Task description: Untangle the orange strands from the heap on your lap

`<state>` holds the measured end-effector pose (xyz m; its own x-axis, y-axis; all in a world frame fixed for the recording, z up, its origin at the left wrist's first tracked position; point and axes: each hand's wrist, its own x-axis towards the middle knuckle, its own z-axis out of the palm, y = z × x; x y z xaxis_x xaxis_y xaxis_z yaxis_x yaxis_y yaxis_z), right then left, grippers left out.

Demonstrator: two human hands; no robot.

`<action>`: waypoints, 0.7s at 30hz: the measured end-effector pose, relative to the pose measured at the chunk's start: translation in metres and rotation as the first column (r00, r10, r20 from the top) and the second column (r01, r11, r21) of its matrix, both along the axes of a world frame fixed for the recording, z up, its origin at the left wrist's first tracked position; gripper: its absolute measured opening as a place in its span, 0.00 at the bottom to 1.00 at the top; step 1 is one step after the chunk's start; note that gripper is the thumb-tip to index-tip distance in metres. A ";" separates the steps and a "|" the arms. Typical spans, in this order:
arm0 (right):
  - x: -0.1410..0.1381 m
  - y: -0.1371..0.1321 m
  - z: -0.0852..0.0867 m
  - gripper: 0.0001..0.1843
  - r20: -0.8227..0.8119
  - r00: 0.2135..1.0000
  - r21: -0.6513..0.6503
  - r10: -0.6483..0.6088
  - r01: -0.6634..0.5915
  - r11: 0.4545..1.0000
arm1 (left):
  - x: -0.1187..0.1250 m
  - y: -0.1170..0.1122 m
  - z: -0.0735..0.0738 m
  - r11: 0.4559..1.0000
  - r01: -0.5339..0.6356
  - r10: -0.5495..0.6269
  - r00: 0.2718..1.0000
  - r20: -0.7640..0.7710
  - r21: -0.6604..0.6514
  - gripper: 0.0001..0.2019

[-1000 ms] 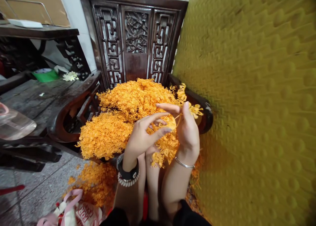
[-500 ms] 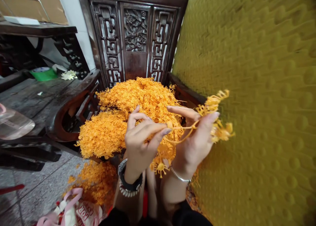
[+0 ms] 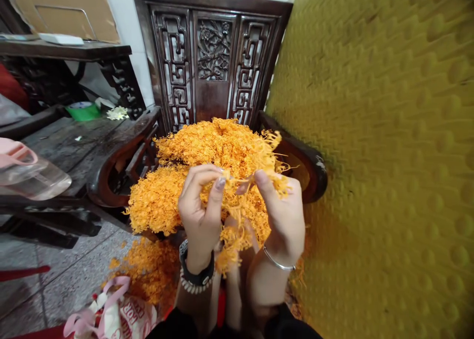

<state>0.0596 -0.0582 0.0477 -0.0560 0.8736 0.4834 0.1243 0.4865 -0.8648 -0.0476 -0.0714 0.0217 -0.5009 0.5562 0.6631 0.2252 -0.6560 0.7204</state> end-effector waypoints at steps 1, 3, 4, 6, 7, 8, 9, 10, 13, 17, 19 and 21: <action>-0.001 0.003 0.000 0.22 -0.006 0.999 0.001 -0.048 0.048 0.999 | 0.000 0.001 -0.001 0.999 0.044 -0.044 0.999 0.028 -0.028 0.06; -0.002 0.007 0.000 0.26 -0.020 0.988 0.019 -0.151 0.151 0.988 | 0.001 0.002 -0.003 0.987 0.137 -0.128 0.986 0.106 -0.084 0.06; -0.002 0.008 -0.001 0.27 -0.019 0.983 0.023 -0.183 0.183 0.983 | 0.000 0.002 -0.004 0.978 0.179 -0.162 0.976 0.148 -0.107 0.07; -0.003 0.009 -0.003 0.28 -0.022 0.979 0.023 -0.203 0.203 0.979 | -0.003 0.002 -0.007 0.953 0.274 -0.250 0.953 0.172 -0.129 0.10; -0.004 0.010 -0.004 0.28 -0.033 0.980 0.021 -0.196 0.197 0.980 | -0.005 0.003 -0.008 0.929 0.341 -0.321 0.936 0.143 -0.142 0.12; -0.004 0.011 -0.005 0.28 -0.051 0.981 0.019 -0.187 0.189 0.982 | -0.008 0.003 -0.009 0.892 0.417 -0.408 0.909 0.088 -0.174 0.13; -0.005 0.012 -0.007 0.28 -0.077 0.980 0.018 -0.181 0.183 0.983 | -0.010 0.004 -0.010 0.843 0.487 -0.496 0.868 0.021 -0.228 0.13; -0.006 0.014 -0.008 0.28 -0.112 0.978 0.019 -0.174 0.177 0.984 | -0.013 0.004 -0.010 0.793 0.531 -0.567 0.822 -0.042 -0.299 0.14; -0.006 0.017 -0.010 0.28 -0.230 0.951 0.038 -0.207 0.221 0.975 | -0.017 0.005 -0.009 0.724 0.517 -0.627 0.769 -0.122 -0.457 0.14; -0.006 0.012 -0.009 0.28 -0.291 0.899 0.091 -0.327 0.366 0.926 | -0.021 0.000 -0.009 0.730 0.561 -0.624 0.780 -0.045 -0.389 0.19; -0.012 0.007 -0.007 0.28 -0.347 0.879 0.123 -0.327 0.389 0.913 | -0.022 -0.004 -0.010 0.721 0.605 -0.634 0.773 0.032 -0.338 0.19; -0.020 0.004 -0.005 0.28 -0.420 0.854 0.164 -0.308 0.405 0.899 | -0.020 -0.008 -0.010 0.711 0.637 -0.648 0.758 0.075 -0.299 0.20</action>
<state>0.0392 -0.0546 0.0429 0.4645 0.6530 0.5981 0.0200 0.6675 -0.7443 -0.0677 -0.0796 0.0120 0.0673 0.9020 0.4264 -0.1458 -0.4139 0.8986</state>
